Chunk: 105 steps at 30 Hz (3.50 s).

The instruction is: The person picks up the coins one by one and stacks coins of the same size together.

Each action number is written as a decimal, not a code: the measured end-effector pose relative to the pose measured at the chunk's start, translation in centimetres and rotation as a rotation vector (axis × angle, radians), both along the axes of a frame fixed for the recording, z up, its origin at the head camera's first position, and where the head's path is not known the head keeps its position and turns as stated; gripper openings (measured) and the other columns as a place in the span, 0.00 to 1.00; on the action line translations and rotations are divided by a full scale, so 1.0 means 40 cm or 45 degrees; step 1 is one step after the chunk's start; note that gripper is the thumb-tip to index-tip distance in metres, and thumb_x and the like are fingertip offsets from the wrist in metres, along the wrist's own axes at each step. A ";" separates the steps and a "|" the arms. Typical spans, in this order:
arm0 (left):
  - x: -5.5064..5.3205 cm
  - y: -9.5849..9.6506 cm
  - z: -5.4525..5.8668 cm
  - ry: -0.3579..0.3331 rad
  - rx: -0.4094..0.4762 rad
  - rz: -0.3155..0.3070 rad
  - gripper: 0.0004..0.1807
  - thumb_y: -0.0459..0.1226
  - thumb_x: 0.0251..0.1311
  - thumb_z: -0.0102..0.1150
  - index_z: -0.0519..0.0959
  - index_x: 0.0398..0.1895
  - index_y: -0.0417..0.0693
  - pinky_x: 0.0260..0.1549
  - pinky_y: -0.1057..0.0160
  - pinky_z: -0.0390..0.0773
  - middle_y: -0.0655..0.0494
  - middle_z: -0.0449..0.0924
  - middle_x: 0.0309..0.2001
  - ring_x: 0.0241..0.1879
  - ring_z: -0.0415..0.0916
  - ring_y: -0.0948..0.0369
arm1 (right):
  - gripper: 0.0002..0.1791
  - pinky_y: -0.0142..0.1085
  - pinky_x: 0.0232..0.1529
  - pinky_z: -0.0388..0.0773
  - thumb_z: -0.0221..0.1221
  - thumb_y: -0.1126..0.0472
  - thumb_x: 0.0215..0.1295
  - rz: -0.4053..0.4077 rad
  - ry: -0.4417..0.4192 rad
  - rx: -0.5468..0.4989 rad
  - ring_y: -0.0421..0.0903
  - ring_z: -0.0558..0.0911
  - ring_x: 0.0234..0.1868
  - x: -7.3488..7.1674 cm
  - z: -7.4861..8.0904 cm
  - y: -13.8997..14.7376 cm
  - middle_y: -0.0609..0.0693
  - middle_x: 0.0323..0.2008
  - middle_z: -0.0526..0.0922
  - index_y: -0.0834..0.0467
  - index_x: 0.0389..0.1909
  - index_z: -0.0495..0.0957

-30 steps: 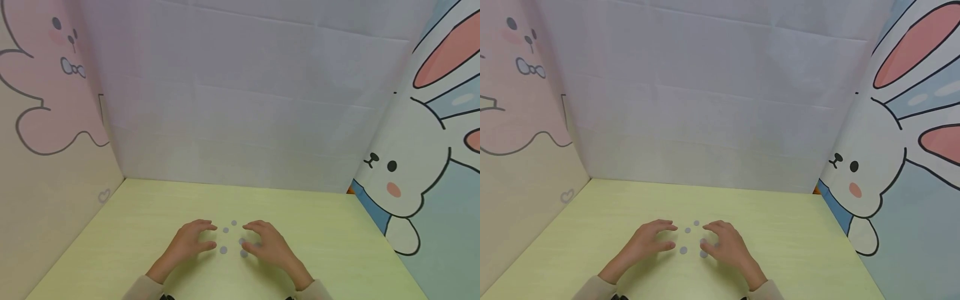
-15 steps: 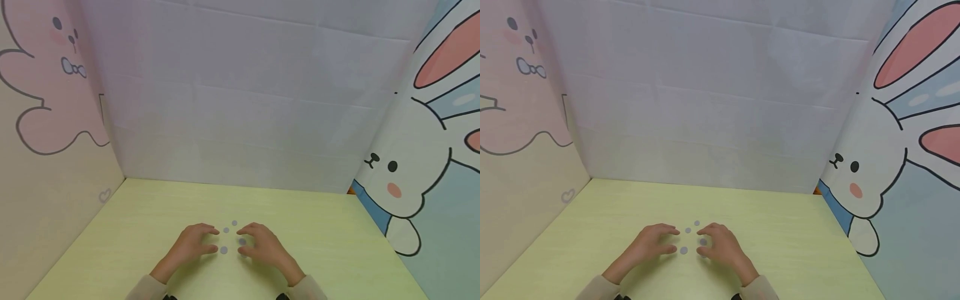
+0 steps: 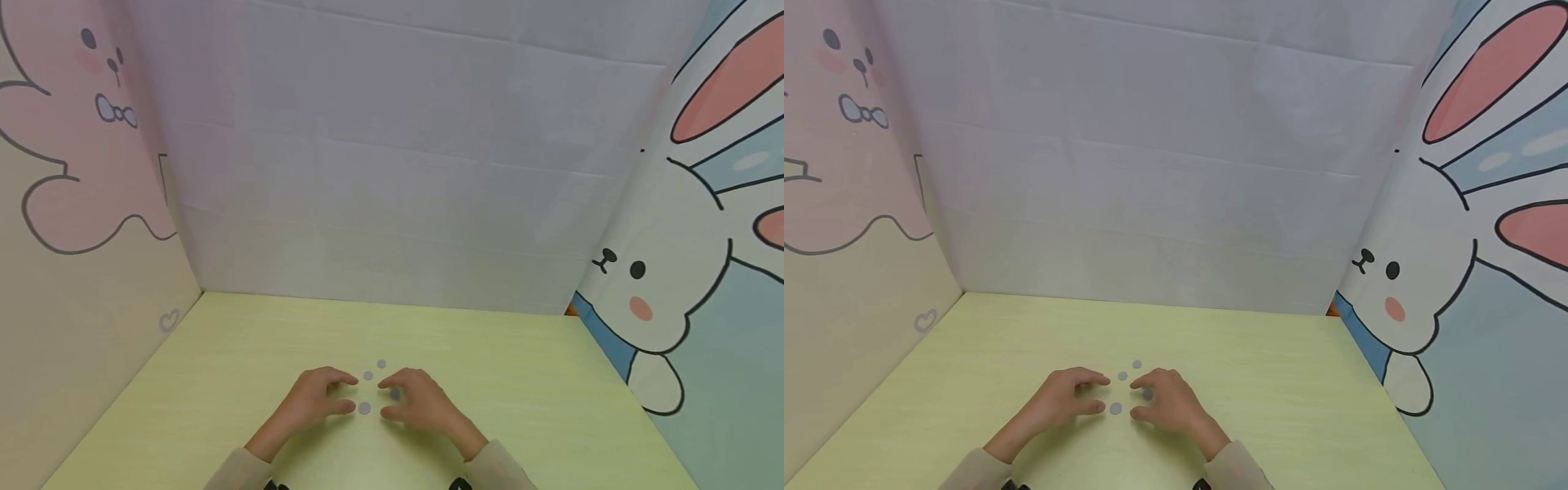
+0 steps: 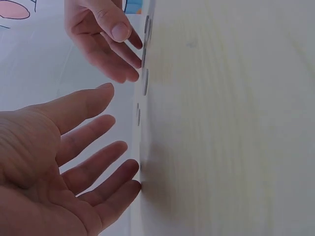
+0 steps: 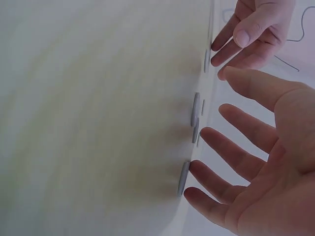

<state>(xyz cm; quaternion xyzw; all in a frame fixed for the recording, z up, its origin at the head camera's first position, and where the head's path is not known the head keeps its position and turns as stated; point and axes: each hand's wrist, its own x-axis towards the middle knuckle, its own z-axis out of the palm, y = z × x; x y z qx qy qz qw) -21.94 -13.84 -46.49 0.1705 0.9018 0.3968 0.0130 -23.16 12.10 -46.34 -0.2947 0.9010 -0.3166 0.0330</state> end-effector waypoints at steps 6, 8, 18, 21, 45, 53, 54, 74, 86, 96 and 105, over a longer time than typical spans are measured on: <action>-0.004 0.004 -0.002 -0.021 -0.008 -0.026 0.17 0.39 0.56 0.81 0.90 0.49 0.49 0.59 0.39 0.78 0.51 0.88 0.53 0.57 0.82 0.45 | 0.18 0.47 0.58 0.80 0.77 0.58 0.58 0.028 0.025 -0.009 0.47 0.85 0.53 -0.008 -0.008 -0.009 0.46 0.48 0.91 0.57 0.50 0.90; -0.006 0.007 -0.004 -0.030 -0.012 -0.038 0.17 0.39 0.56 0.81 0.90 0.49 0.50 0.58 0.40 0.79 0.52 0.88 0.53 0.57 0.83 0.46 | 0.18 0.44 0.57 0.79 0.77 0.58 0.57 0.021 0.048 0.009 0.45 0.84 0.51 -0.010 -0.011 -0.013 0.45 0.47 0.91 0.55 0.49 0.90; -0.012 0.021 -0.005 -0.055 -0.089 -0.037 0.13 0.37 0.52 0.83 0.91 0.42 0.52 0.46 0.55 0.79 0.61 0.87 0.43 0.44 0.78 0.59 | 0.14 0.37 0.48 0.74 0.78 0.58 0.56 -0.052 0.065 0.083 0.42 0.75 0.46 -0.012 -0.022 -0.031 0.43 0.44 0.85 0.50 0.44 0.92; -0.010 0.021 -0.002 -0.053 -0.088 -0.034 0.13 0.36 0.51 0.83 0.91 0.41 0.51 0.44 0.57 0.79 0.61 0.87 0.41 0.42 0.79 0.60 | 0.12 0.37 0.48 0.73 0.78 0.58 0.56 -0.058 0.055 0.079 0.42 0.74 0.46 -0.011 -0.022 -0.038 0.42 0.43 0.84 0.49 0.42 0.92; -0.010 0.036 -0.009 0.039 -0.132 -0.030 0.11 0.31 0.46 0.84 0.91 0.32 0.50 0.38 0.61 0.76 0.60 0.83 0.34 0.37 0.76 0.60 | 0.06 0.32 0.43 0.71 0.79 0.59 0.54 -0.097 0.101 0.099 0.39 0.73 0.42 -0.013 -0.023 -0.075 0.40 0.39 0.84 0.46 0.32 0.93; -0.005 0.037 -0.007 0.061 -0.137 -0.016 0.10 0.31 0.47 0.83 0.90 0.30 0.51 0.39 0.57 0.79 0.60 0.83 0.34 0.38 0.77 0.61 | 0.04 0.30 0.39 0.70 0.79 0.57 0.56 -0.100 0.132 0.098 0.37 0.72 0.39 -0.012 -0.021 -0.090 0.41 0.38 0.85 0.46 0.29 0.93; -0.005 0.037 -0.007 0.062 -0.140 -0.013 0.10 0.31 0.47 0.83 0.90 0.30 0.51 0.39 0.57 0.79 0.60 0.83 0.34 0.38 0.77 0.61 | 0.04 0.30 0.39 0.70 0.79 0.57 0.56 -0.100 0.134 0.098 0.37 0.72 0.38 -0.012 -0.020 -0.092 0.41 0.38 0.85 0.46 0.29 0.93; -0.003 0.026 -0.014 0.032 -0.124 0.034 0.09 0.34 0.49 0.83 0.89 0.28 0.54 0.39 0.57 0.77 0.60 0.82 0.34 0.38 0.75 0.60 | 0.04 0.29 0.33 0.65 0.79 0.56 0.54 -0.124 0.172 0.114 0.36 0.68 0.33 -0.008 -0.022 -0.119 0.35 0.34 0.86 0.45 0.27 0.93; -0.001 0.017 -0.010 0.050 -0.123 0.041 0.09 0.32 0.49 0.82 0.89 0.28 0.53 0.39 0.57 0.77 0.60 0.82 0.33 0.38 0.76 0.61 | 0.03 0.28 0.35 0.63 0.79 0.56 0.56 -0.108 0.190 0.121 0.36 0.67 0.33 -0.012 -0.026 -0.131 0.38 0.29 0.81 0.46 0.28 0.93; -0.001 0.005 -0.008 0.029 -0.100 0.026 0.08 0.31 0.50 0.81 0.90 0.29 0.52 0.37 0.61 0.75 0.60 0.82 0.33 0.37 0.75 0.61 | 0.03 0.29 0.36 0.64 0.79 0.55 0.55 -0.132 0.169 0.139 0.36 0.68 0.34 -0.007 -0.020 -0.141 0.36 0.29 0.81 0.44 0.28 0.93; -0.004 -0.005 -0.005 0.033 -0.071 0.011 0.08 0.31 0.50 0.80 0.90 0.28 0.51 0.36 0.60 0.75 0.59 0.83 0.33 0.36 0.75 0.60 | 0.04 0.29 0.36 0.65 0.80 0.55 0.55 -0.145 0.136 0.106 0.36 0.69 0.34 -0.008 -0.022 -0.147 0.35 0.32 0.86 0.45 0.28 0.93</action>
